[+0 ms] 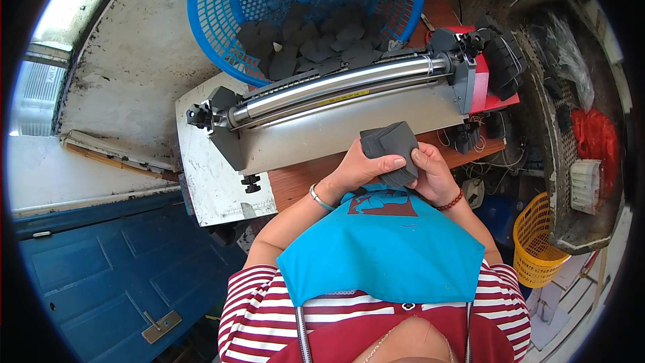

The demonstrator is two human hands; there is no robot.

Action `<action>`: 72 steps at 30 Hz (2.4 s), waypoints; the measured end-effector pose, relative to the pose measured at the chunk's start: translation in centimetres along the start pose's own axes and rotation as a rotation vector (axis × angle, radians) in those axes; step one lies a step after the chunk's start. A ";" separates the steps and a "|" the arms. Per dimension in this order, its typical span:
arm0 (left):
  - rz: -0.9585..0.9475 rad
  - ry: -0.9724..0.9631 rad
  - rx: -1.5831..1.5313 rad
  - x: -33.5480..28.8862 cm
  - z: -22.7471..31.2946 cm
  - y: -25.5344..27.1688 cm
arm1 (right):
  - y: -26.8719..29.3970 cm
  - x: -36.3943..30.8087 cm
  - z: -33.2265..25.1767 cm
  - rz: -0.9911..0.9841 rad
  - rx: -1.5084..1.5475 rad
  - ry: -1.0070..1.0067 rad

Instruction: Thinning the edges of leather shoe components using a skiving machine.

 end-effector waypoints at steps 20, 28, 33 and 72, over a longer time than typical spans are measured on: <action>-0.025 0.029 -0.078 0.0 -0.1 0.4 | -0.9 0.5 0.6 0.111 -0.067 -0.042; 0.222 -0.344 0.600 -1.3 2.1 2.2 | -1.4 -0.1 -3.1 0.325 -1.130 0.255; 0.344 -0.268 0.367 -1.7 1.4 4.7 | -2.0 -0.2 -4.5 0.489 -1.436 0.511; 0.515 -0.252 0.179 -4.9 4.3 10.9 | -1.0 9.7 -2.6 0.166 -1.373 0.136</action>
Point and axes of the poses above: each hand's wrist, its own x-axis towards the middle knuckle, its own y-axis out of the back of the hand, z = x × y, the point moved 9 cm from there along x, towards the middle knuckle, and after that the axes turned 15 degrees about -x, right-handed, at the moved point
